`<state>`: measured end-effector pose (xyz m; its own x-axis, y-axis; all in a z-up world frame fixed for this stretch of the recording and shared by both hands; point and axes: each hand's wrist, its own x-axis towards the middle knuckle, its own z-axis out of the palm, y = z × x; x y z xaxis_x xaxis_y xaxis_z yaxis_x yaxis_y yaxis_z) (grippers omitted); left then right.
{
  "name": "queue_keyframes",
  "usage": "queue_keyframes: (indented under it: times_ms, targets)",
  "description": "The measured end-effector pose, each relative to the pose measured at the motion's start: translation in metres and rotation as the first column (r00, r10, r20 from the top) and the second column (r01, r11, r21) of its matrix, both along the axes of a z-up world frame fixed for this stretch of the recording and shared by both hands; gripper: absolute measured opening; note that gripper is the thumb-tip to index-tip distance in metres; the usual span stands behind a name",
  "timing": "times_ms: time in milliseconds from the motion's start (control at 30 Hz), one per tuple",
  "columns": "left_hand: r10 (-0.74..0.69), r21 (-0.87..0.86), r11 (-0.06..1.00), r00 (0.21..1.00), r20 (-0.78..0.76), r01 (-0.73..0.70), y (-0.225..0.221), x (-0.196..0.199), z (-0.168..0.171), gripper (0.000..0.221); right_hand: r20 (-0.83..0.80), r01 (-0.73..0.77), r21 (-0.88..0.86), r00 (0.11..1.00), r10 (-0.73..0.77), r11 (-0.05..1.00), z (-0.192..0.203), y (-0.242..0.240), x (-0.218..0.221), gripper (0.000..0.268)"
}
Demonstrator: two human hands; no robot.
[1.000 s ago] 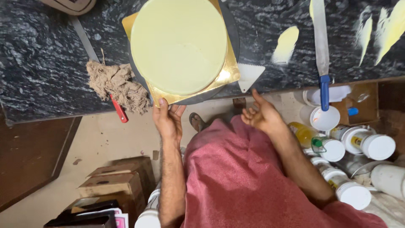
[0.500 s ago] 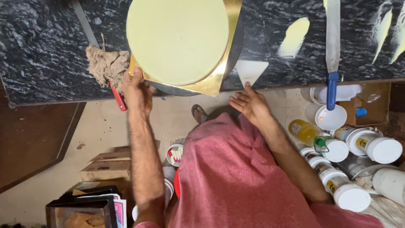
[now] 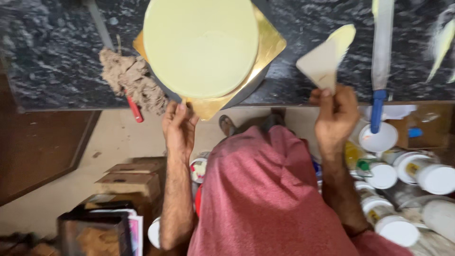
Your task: The person applies cream to the sides of a cake using a scraper and a palette knife, smoothing the surface and edges.
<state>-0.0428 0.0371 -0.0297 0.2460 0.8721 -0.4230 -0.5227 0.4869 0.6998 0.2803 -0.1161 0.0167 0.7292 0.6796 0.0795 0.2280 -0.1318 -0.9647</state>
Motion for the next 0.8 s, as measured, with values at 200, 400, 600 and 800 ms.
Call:
queue_keyframes:
  times_ms: [200, 400, 600, 800]
  targets:
    - [-0.016, 0.047, 0.999, 0.999, -0.048, 0.018, 0.032, -0.016, 0.024, 0.056, 0.394, -0.063, -0.013, 0.917, 0.063, 0.998, 0.025, 0.060, -0.013, 0.012]
    - [0.013, 0.034, 0.999, 0.994, -0.110, -0.009, 0.020, -0.009, 0.026, 0.062, 0.451, -0.219, 0.051, 0.876, 0.173, 0.974, 0.022, 0.077, -0.031, 0.027]
    - [-0.014, -0.044, 0.999, 0.987, -0.159, 0.007, -0.027, 0.039, 0.038, 0.072, 0.490, -0.218, 0.000, 0.851, 0.191, 0.976, 0.031, 0.065, -0.040, 0.031]
    - [-0.489, -0.239, 0.862, 0.857, -0.161, 0.447, -0.047, 0.060, 0.050, 0.082, 0.513, -0.251, 0.009, 0.832, 0.211, 0.968, 0.035, 0.063, -0.044, 0.031]
